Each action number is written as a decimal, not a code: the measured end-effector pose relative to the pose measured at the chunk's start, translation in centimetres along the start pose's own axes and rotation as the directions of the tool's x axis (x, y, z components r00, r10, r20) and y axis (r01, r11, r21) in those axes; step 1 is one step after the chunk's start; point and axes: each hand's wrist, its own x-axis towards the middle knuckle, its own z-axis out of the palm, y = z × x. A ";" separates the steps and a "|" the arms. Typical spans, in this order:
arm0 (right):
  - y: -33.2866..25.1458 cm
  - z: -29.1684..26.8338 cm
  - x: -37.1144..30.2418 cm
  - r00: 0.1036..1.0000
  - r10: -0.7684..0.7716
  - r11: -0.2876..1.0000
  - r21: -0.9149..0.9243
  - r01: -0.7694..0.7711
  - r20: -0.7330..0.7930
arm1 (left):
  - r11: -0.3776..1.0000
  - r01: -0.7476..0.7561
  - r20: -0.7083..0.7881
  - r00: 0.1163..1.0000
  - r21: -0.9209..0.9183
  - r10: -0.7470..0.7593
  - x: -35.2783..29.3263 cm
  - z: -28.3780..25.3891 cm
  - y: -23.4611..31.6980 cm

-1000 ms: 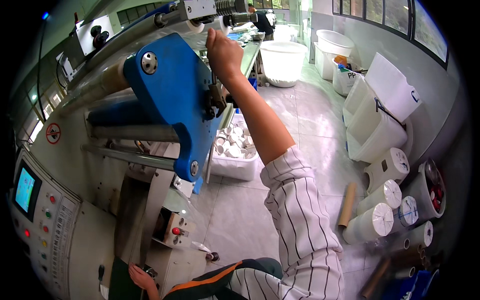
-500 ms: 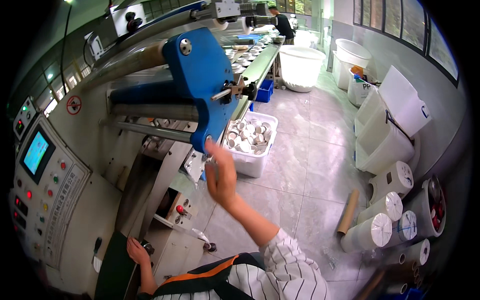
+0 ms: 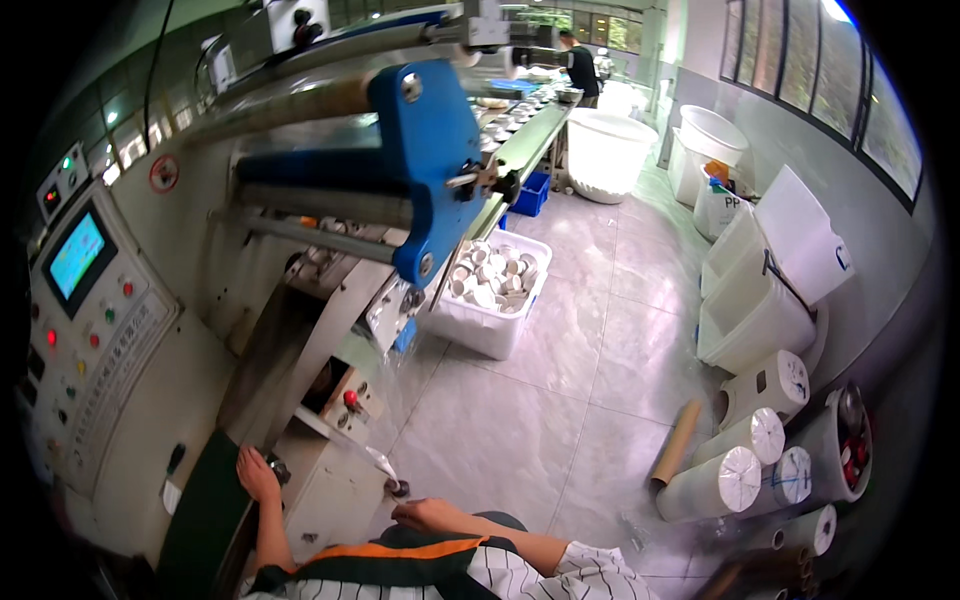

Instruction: The person picks up spoons from a large container and places them into a metal bowl, then moves to a conveyor belt to place individual spoons onto plates. They operate a packaging machine by touching a control screen and adjusting the plastic film wrapping over the items moving on the belt.

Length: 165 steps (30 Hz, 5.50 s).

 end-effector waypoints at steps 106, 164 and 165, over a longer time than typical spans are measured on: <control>-9.8 -62.0 14.2 0.303 -0.641 0.516 -0.688 -0.510 -0.705 | 0.569 -0.513 -0.307 0.853 -0.643 0.422 13.0 -8.8 40.5; -3.3 -61.3 9.9 0.290 -0.595 0.797 -0.597 0.093 -0.749 | 0.399 -0.551 -0.456 0.833 -0.732 0.314 13.4 -7.6 42.3; -2.9 -58.4 9.0 0.403 -0.471 0.882 -0.424 0.203 -0.785 | 0.391 -0.552 -0.461 0.833 -0.737 0.307 13.3 -7.6 42.2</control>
